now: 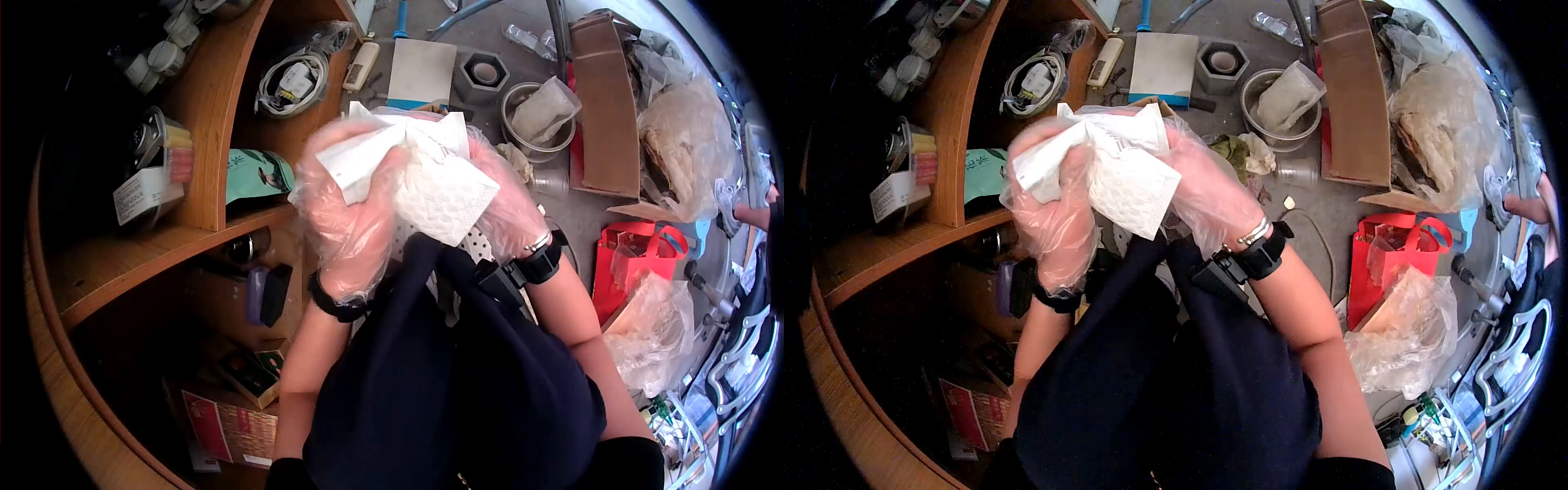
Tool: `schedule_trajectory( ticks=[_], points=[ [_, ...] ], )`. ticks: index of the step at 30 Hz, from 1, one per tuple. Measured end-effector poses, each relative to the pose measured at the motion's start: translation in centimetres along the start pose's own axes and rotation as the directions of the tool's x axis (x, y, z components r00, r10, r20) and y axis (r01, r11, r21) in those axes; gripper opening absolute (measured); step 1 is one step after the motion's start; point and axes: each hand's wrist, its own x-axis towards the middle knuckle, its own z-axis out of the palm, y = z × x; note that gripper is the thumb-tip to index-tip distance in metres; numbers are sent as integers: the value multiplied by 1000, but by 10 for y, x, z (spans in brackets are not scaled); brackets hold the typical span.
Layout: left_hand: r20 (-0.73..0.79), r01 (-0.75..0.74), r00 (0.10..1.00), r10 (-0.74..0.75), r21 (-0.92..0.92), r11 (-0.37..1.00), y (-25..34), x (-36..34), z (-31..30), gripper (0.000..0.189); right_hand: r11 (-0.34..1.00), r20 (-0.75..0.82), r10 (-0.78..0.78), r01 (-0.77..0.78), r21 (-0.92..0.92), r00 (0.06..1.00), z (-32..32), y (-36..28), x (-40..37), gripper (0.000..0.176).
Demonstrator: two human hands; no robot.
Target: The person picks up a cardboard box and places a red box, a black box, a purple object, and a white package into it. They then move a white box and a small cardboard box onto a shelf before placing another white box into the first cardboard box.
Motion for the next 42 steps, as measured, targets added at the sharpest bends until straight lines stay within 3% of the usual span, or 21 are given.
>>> schedule_trajectory(
  ticks=[1,2,6,9,11,13,15,17,19,21,22,23,24,25,27,29,31,33,36,38,42],
  points=[
    [-29,-51,998,51,-2,999,-2,2,3,29,995,23,-50,52,-83,998,0,0,0,42],
    [-46,118,992,-119,-39,992,2,-1,5,27,949,58,-116,128,-288,992,3,-3,-1,41],
    [-139,78,989,-55,160,984,-6,-2,4,27,982,95,-183,186,-23,978,-5,17,-1,43],
    [-149,-62,983,111,296,953,-6,0,5,23,997,-112,55,-60,-45,992,-7,16,3,46],
    [-181,-41,980,81,214,976,0,3,6,28,931,158,-168,209,-298,973,-10,18,-2,56],
    [-182,5,983,32,200,980,-2,7,2,42,833,186,-214,279,-478,959,2,12,-4,70],
    [37,-433,868,495,546,718,7,15,0,59,903,-25,-28,15,-430,999,27,-3,-13,91],
    [54,-484,850,524,475,735,0,15,1,74,855,-60,-125,77,-513,990,28,4,-13,80],
    [-252,-223,931,265,182,958,8,10,10,80,872,-99,-158,92,-481,982,27,4,-13,67],
    [-291,-138,939,183,166,976,7,13,4,73,901,-36,-170,140,-410,985,26,0,-14,62],
    [-58,192,976,-212,-249,949,6,15,-9,65,926,25,-183,181,-332,983,24,-3,-15,56],
    [303,550,834,-461,-513,659,8,15,-16,58,926,24,-183,181,-331,983,21,-7,-17,56],
    [432,649,756,-492,-589,481,14,12,-17,48,896,38,-114,119,-427,993,16,-13,-18,57],
    [430,649,756,-493,-589,481,10,11,-21,48,852,47,-42,60,-519,998,14,-16,-16,58],
    [531,721,693,-488,-532,444,-4,7,-30,43,751,115,-193,222,-621,974,6,-9,-9,58],
    [464,696,715,-522,-542,471,-2,6,-27,40,59,320,-494,398,-915,809,4,-20,-11,59],
    [436,696,718,-543,-412,589,8,11,-26,39,100,281,-538,391,-915,795,8,-26,-12,51],
    [362,662,749,-554,-373,651,9,10,-22,36,-77,338,-434,339,-938,835,11,-39,-16,52],
    [355,634,761,-543,-231,738,13,7,-21,32,-116,325,-425,305,-945,845,18,-43,-20,50],
    [370,522,831,-415,-261,812,17,6,-19,29,-119,318,-413,296,-948,853,23,-41,-22,49],
    [374,451,853,-365,-174,875,11,6,-23,30,-136,406,-507,395,-909,760,19,-39,-24,37]
  ],
)
